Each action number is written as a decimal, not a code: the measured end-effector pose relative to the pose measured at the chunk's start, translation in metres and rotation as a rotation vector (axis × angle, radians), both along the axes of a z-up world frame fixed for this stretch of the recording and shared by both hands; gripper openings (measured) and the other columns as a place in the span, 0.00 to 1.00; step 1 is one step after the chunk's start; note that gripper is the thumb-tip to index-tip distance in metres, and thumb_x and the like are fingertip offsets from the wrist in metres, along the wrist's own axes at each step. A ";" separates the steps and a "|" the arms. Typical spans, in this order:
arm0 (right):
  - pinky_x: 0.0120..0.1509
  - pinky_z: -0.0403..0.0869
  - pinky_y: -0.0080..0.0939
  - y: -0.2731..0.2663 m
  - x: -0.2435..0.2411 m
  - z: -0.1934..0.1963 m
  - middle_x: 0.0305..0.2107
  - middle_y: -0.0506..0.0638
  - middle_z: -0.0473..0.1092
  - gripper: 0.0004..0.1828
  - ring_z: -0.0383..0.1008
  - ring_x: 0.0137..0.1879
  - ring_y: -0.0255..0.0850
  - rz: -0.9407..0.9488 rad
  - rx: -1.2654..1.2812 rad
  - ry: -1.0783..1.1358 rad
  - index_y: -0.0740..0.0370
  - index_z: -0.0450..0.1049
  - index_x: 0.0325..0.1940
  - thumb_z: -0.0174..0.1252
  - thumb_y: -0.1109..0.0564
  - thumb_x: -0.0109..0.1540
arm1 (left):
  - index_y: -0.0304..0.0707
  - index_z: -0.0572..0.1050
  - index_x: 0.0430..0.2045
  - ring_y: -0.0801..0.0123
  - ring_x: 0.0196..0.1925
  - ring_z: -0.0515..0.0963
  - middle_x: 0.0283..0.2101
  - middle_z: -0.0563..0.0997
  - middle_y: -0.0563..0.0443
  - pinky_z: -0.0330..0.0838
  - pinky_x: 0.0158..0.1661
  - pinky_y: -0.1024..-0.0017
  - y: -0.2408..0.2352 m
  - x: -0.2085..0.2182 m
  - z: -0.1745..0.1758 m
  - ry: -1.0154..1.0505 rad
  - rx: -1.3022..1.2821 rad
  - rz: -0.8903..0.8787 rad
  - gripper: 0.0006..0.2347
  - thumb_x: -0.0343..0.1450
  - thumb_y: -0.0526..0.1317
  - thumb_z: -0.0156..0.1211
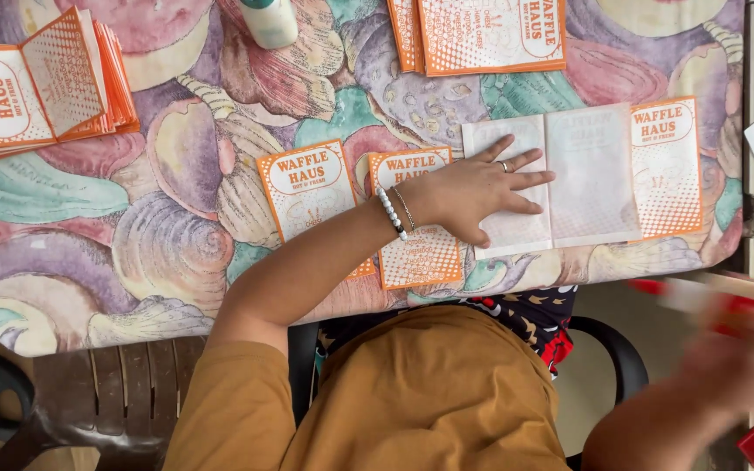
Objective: The person is manually assembling paper bags by applying glue to pre-printed templates and folding them into shape.
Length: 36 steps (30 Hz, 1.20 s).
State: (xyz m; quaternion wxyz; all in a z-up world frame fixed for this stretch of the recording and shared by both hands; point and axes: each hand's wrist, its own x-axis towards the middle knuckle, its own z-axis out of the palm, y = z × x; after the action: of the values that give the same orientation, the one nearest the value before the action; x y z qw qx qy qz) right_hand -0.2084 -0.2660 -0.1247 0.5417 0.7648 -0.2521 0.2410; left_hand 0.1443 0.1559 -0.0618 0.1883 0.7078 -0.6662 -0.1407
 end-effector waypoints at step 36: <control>0.54 0.80 0.70 0.281 0.139 0.044 0.55 0.76 0.61 0.40 0.70 0.51 0.68 1.291 1.486 -0.558 0.64 0.54 0.69 0.69 0.80 0.62 | 0.56 0.69 0.66 0.44 0.77 0.39 0.76 0.49 0.40 0.23 0.69 0.36 -0.001 -0.002 0.008 0.014 0.027 0.000 0.42 0.51 0.53 0.71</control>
State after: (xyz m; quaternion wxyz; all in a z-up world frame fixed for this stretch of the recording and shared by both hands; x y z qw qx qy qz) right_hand -0.0692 0.0152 -0.0805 -0.3805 0.8140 0.0052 0.4389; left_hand 0.1423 0.1544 -0.0535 0.1834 0.7092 -0.6629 -0.1547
